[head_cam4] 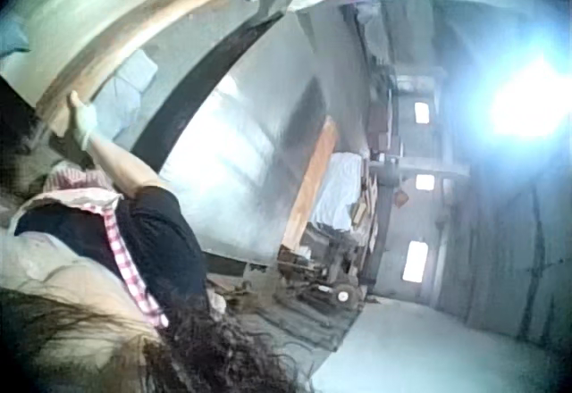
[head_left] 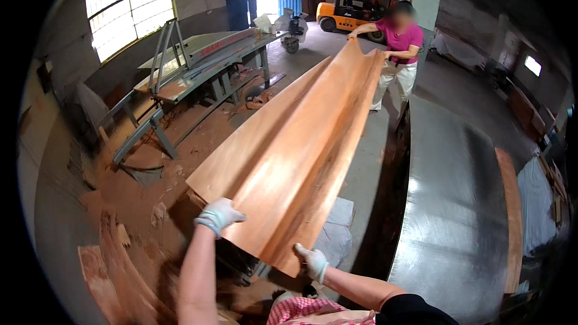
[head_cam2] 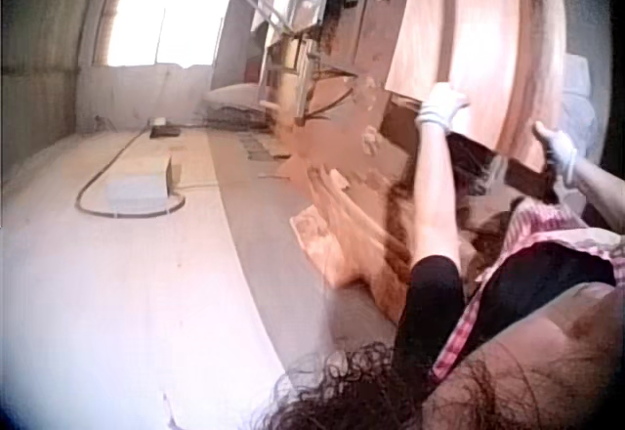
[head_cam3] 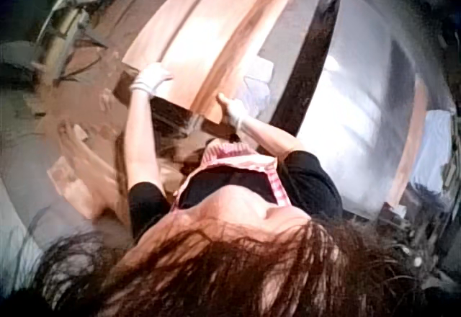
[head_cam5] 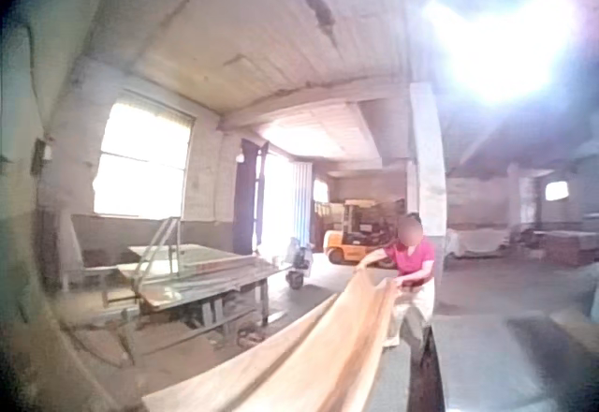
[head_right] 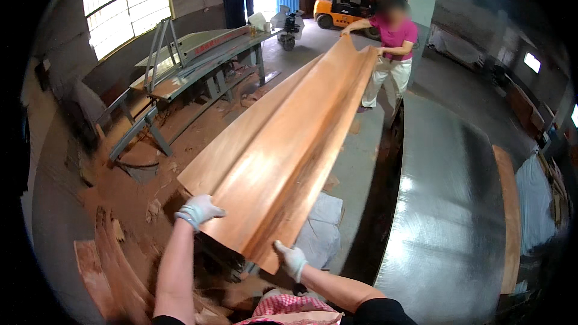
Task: The person handles large, thin sheets of wood veneer in a workshop setting. They lift, align, and stack the veneer sheets on a workbench, occasionally using a thin wooden stick to assist with positioning. Another person is visible in the background performing similar tasks.
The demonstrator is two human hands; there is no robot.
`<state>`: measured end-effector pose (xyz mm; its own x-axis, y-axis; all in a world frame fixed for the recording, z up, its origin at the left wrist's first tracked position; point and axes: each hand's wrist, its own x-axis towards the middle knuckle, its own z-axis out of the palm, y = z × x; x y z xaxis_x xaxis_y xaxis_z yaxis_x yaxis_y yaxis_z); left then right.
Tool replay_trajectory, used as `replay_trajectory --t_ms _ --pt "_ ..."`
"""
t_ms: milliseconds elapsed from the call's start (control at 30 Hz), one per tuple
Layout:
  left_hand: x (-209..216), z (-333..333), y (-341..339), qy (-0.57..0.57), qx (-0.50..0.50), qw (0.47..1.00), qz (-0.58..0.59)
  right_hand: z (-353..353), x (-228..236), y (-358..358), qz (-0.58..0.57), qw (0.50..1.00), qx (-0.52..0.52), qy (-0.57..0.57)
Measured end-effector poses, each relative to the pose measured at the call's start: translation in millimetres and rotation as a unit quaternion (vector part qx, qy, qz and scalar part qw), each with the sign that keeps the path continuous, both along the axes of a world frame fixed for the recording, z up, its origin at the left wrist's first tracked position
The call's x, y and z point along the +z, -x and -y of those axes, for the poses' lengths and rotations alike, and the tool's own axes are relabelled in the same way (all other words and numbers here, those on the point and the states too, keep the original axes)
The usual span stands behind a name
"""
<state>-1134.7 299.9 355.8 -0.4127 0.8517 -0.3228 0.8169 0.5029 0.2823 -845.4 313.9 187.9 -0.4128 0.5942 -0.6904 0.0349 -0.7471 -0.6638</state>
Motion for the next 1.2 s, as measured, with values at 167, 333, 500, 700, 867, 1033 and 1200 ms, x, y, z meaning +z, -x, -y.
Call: replay_trajectory --t_ms 167,333,500,700,867,1033,1200 --pt "33 -48 149 0.017 -0.027 0.996 -0.086 -34 34 146 -0.118 0.993 -0.023 0.02" --pt "-6 -97 261 0.033 -0.017 0.994 -0.103 -64 -22 241 -0.038 0.997 -0.046 -0.039" --pt "-132 -130 229 0.059 0.068 0.965 -0.246 -86 -121 176 0.194 0.951 0.128 -0.202" --pt "-263 -66 175 0.135 -0.015 0.988 -0.068 -67 -77 38 0.178 0.963 -0.072 0.188" --pt "-273 -72 162 0.085 0.016 0.992 -0.09 -16 -121 -37 0.149 0.941 -0.284 0.105" --pt "-299 -57 139 -0.033 0.056 0.991 -0.116 28 -132 6 0.083 0.983 -0.152 0.068" --pt "-317 8 69 -0.093 -0.012 0.963 -0.254 80 -86 40 0.132 0.953 0.169 -0.216"
